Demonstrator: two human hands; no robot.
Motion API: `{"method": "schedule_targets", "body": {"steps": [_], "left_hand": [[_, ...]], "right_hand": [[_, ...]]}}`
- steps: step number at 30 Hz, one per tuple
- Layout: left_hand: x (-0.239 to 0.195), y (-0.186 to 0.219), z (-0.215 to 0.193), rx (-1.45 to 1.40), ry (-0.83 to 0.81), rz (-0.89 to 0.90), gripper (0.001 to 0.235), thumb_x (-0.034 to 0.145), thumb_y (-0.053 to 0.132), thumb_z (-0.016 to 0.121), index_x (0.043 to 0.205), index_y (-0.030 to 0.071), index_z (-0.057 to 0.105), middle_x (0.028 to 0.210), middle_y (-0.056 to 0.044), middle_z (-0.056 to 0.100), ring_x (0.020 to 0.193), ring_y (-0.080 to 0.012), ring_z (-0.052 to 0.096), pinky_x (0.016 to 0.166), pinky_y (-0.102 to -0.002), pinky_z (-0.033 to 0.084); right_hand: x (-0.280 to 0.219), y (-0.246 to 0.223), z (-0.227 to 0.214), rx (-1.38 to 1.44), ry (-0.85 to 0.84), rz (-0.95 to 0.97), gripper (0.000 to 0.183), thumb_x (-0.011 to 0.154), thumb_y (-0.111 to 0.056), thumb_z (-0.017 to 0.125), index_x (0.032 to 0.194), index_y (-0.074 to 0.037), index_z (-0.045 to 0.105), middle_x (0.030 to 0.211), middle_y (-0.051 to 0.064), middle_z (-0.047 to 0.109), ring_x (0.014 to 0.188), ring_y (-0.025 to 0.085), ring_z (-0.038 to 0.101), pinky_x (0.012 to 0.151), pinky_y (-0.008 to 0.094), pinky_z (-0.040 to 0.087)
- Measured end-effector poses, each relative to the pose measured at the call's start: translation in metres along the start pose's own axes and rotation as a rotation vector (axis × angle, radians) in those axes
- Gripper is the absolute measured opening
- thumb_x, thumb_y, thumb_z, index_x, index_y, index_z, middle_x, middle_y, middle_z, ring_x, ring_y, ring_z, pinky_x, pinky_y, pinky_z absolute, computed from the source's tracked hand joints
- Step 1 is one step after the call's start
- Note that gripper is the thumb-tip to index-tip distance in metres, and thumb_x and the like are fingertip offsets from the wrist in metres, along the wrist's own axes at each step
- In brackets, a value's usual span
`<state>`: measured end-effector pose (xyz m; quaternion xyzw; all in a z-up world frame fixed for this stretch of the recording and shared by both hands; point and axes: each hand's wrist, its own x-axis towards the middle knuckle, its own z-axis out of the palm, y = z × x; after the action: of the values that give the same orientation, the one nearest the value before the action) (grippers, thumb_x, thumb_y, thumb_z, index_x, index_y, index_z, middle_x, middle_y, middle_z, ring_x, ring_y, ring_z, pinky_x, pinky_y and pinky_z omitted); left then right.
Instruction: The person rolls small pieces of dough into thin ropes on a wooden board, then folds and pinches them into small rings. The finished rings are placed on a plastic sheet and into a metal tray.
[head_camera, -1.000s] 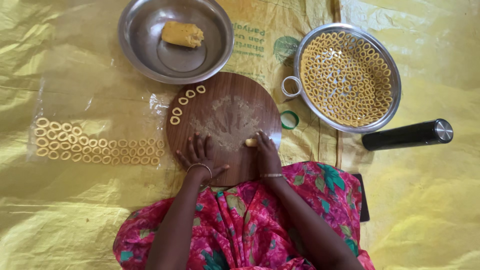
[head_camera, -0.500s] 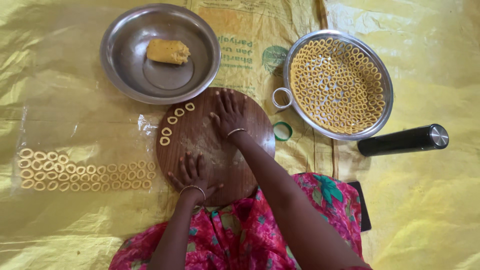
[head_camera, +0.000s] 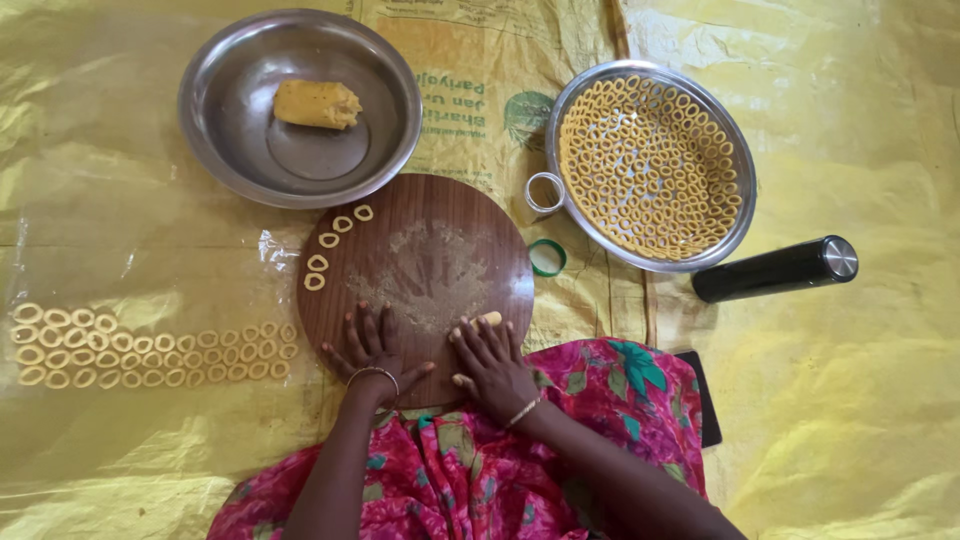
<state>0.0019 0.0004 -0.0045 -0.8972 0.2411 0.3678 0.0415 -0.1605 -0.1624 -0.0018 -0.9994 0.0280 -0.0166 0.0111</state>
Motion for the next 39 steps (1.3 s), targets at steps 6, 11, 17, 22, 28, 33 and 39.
{"method": "schedule_targets", "body": {"steps": [6,11,17,22,28,33,39], "left_hand": [[0.002,0.001,0.007,-0.033,0.012,0.029,0.136,0.076,0.09,0.055,0.16,0.026,-0.03,0.166,-0.009,-0.041,0.15,-0.0402,-0.039,0.107,-0.081,-0.016],[0.004,0.002,0.008,-0.053,0.062,0.019,0.139,0.074,0.09,0.058,0.161,0.024,-0.028,0.167,-0.008,-0.039,0.151,-0.039,-0.036,0.108,-0.081,-0.015],[0.009,0.001,0.011,-0.032,0.032,0.035,0.141,0.074,0.088,0.061,0.16,0.023,-0.029,0.167,-0.01,-0.039,0.152,-0.041,-0.035,0.107,-0.081,-0.013],[0.01,-0.001,0.012,-0.036,0.065,0.014,0.142,0.071,0.089,0.061,0.159,0.026,-0.031,0.168,-0.01,-0.038,0.153,-0.0392,-0.033,0.108,-0.081,-0.011],[0.005,0.0,0.005,-0.089,0.041,0.013,0.144,0.07,0.093,0.058,0.158,0.026,-0.032,0.166,-0.006,-0.041,0.151,-0.0366,-0.037,0.11,-0.078,-0.016],[0.005,-0.002,0.008,-0.05,0.027,0.032,0.14,0.073,0.093,0.055,0.158,0.025,-0.032,0.165,-0.008,-0.042,0.149,-0.0393,-0.04,0.106,-0.08,-0.017],[0.006,0.0,0.009,-0.06,0.024,0.041,0.138,0.074,0.092,0.055,0.159,0.025,-0.031,0.166,-0.01,-0.041,0.149,-0.0403,-0.039,0.105,-0.082,-0.017]], "right_hand": [[0.135,0.03,0.031,-0.07,0.09,0.058,0.072,0.105,-0.055,0.036,0.166,-0.02,0.021,0.174,0.008,0.014,0.16,0.03,0.01,0.125,0.062,-0.003],[0.232,0.043,0.033,-0.023,0.202,0.158,0.075,0.106,-0.058,0.036,0.168,-0.02,0.017,0.175,0.011,0.007,0.161,0.032,0.002,0.125,0.066,-0.004],[0.139,-0.01,0.033,0.001,0.083,0.12,0.082,0.099,-0.058,0.042,0.164,-0.013,0.019,0.172,0.013,0.01,0.158,0.034,0.006,0.122,0.063,-0.004],[0.048,-0.028,0.017,0.207,0.154,0.031,0.055,0.101,-0.034,0.055,0.152,-0.015,0.049,0.154,0.009,0.047,0.147,0.026,0.041,0.126,0.055,0.016],[0.071,0.023,0.0,0.815,0.31,0.217,0.021,0.096,-0.013,0.062,0.115,-0.014,0.072,0.125,0.008,0.071,0.12,0.022,0.067,0.107,0.03,0.047],[0.049,0.055,0.008,0.383,0.247,0.314,0.035,0.097,-0.01,0.056,0.13,-0.008,0.068,0.14,0.009,0.063,0.135,0.021,0.058,0.115,0.026,0.041],[0.055,0.046,0.026,0.131,0.205,0.094,0.071,0.099,-0.038,0.056,0.155,0.001,0.037,0.166,0.019,0.027,0.154,0.038,0.02,0.124,0.054,0.016]]}}
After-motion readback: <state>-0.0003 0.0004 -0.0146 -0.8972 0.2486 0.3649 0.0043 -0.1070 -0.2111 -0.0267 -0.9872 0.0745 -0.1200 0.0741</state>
